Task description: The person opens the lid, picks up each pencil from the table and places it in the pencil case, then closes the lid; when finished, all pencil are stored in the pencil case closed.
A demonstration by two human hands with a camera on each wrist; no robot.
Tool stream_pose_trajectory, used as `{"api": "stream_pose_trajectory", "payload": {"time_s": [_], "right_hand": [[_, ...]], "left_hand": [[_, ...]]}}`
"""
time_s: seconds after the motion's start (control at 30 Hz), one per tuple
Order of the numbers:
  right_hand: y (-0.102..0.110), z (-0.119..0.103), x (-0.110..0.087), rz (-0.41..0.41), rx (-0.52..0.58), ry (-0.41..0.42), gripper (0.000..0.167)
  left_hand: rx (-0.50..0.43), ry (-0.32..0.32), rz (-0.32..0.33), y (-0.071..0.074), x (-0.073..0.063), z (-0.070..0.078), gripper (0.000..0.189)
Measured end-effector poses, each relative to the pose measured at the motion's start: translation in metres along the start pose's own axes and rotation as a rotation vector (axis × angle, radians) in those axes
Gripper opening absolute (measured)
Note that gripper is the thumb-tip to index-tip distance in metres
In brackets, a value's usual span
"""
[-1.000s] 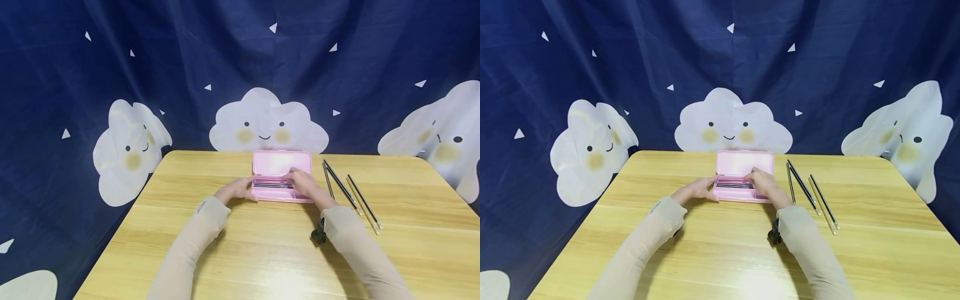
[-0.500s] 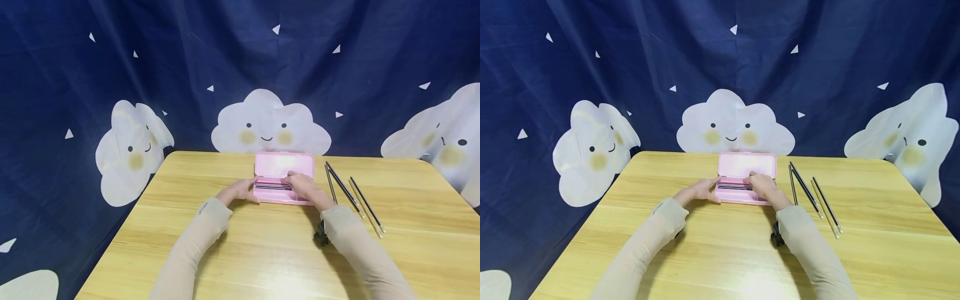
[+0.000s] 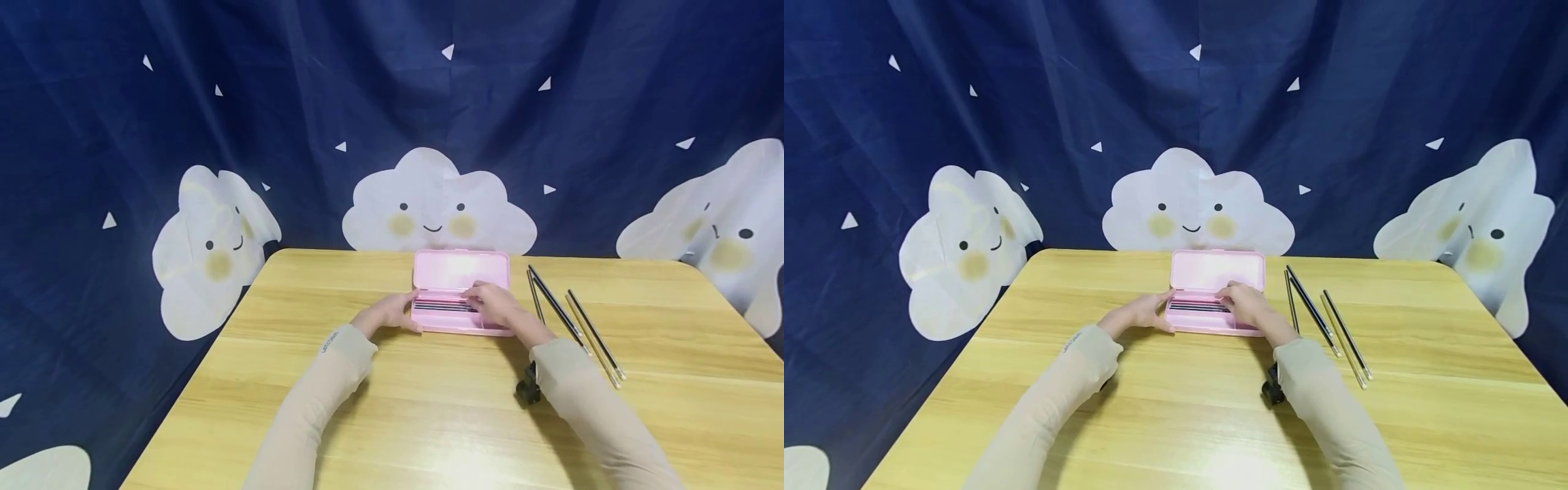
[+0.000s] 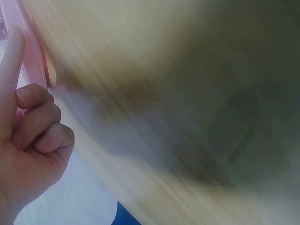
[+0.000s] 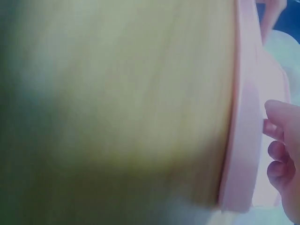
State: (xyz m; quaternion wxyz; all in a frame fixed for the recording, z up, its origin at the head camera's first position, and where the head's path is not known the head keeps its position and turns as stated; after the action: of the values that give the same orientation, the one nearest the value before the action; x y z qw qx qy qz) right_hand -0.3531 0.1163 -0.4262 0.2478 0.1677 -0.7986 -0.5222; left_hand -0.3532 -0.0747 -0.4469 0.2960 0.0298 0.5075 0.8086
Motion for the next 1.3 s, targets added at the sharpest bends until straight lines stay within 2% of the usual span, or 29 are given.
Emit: {"api": "stream_pose_trajectory", "payload": {"time_s": [0.13,0.33,0.67,0.93,1.3], "right_hand": [[0.010,0.010,-0.007,0.057,0.106,0.000,0.015],[0.028,0.025,-0.021,0.083,0.159,-0.030,0.018],[0.055,0.057,-0.055,0.075,0.155,-0.137,0.025],[0.071,0.073,-0.084,0.151,0.150,-0.097,0.025],[0.080,0.098,-0.118,0.129,0.112,-0.175,0.031]], "left_hand": [[0.026,0.003,0.004,0.002,-0.001,0.002,0.096],[0.027,0.015,0.001,0.001,-0.002,0.002,0.096],[0.029,0.023,0.003,-0.001,-0.001,0.000,0.096],[0.030,0.041,-0.003,-0.002,-0.002,0.000,0.096],[0.037,0.024,0.013,0.000,-0.003,0.003,0.097]]}}
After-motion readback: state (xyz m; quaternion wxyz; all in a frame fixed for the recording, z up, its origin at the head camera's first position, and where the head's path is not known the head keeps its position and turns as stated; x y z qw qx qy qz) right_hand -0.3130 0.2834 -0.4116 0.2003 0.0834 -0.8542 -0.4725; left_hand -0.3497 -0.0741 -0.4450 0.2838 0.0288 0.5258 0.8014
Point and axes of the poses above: each hand's wrist, its own x-axis towards the middle knuckle, its own y-axis out of the back of the hand, z = x × y, the point moved 6 cm from there along x, towards the middle knuckle, and after that the axes turned 1 degree about -y, right-handed, at the moved point
